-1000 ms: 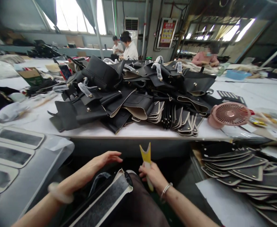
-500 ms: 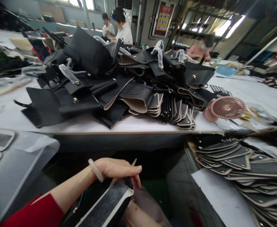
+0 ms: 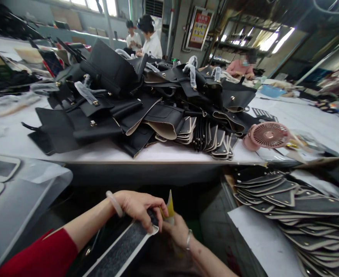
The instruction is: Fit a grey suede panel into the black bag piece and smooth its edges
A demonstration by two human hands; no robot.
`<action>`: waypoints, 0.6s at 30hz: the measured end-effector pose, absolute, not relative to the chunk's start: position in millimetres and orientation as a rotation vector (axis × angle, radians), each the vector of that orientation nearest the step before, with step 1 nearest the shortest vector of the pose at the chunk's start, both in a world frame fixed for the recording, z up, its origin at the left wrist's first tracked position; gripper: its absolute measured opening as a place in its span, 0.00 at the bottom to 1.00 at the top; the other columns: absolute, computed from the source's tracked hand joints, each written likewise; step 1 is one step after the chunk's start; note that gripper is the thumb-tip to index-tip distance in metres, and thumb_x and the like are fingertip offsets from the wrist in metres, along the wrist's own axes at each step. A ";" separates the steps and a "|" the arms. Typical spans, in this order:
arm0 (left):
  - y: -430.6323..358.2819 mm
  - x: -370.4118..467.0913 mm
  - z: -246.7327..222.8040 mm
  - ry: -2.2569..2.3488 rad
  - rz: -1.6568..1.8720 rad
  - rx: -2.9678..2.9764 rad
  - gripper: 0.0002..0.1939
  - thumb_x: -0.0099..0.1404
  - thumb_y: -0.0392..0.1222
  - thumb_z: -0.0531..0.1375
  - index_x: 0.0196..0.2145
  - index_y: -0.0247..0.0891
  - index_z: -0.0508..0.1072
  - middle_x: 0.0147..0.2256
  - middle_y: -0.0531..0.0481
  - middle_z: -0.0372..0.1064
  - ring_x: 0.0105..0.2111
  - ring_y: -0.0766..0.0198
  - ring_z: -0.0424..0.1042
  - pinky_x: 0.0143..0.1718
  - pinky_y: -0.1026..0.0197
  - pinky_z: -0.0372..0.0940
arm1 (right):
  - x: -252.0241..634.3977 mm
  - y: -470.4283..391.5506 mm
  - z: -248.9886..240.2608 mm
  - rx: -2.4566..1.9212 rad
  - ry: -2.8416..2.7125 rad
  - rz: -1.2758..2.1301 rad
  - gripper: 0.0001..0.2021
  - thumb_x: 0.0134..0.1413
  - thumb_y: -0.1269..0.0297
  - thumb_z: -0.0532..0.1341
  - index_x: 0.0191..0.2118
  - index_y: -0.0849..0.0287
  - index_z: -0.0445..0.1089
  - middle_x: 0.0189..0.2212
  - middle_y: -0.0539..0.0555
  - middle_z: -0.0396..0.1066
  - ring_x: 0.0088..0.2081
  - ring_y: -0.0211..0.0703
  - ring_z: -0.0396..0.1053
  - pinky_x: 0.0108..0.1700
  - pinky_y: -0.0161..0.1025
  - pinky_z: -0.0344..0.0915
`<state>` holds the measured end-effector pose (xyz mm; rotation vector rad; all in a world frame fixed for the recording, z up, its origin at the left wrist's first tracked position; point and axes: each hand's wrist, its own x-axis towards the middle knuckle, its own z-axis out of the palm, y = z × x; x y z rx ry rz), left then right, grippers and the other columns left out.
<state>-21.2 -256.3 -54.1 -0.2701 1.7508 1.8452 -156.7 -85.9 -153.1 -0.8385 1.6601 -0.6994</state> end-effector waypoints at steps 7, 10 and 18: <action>-253.2 -15.2 -55.0 1.760 1.916 -0.413 0.37 0.38 0.45 0.75 0.45 0.41 0.68 0.39 0.51 0.76 0.33 0.63 0.71 0.32 0.63 0.64 | -226.2 -55.2 -58.6 -0.794 1.259 -0.447 0.25 0.44 0.48 0.67 0.43 0.63 0.68 0.29 0.54 0.73 0.20 0.34 0.68 0.22 0.28 0.64; -251.8 -10.8 -51.0 1.809 1.938 -0.439 0.37 0.42 0.45 0.74 0.49 0.40 0.67 0.42 0.47 0.77 0.36 0.60 0.73 0.37 0.59 0.66 | -210.0 -65.9 -24.4 -0.816 1.185 -0.244 0.21 0.52 0.44 0.60 0.34 0.62 0.69 0.22 0.50 0.68 0.14 0.28 0.60 0.18 0.25 0.60; -246.8 -3.0 -45.6 2.046 1.916 -0.524 0.41 0.45 0.43 0.73 0.56 0.38 0.65 0.41 0.47 0.77 0.39 0.55 0.75 0.39 0.58 0.69 | -184.7 -92.6 -31.7 -0.909 1.271 -0.220 0.14 0.58 0.53 0.56 0.37 0.59 0.67 0.18 0.47 0.67 0.14 0.34 0.61 0.13 0.26 0.54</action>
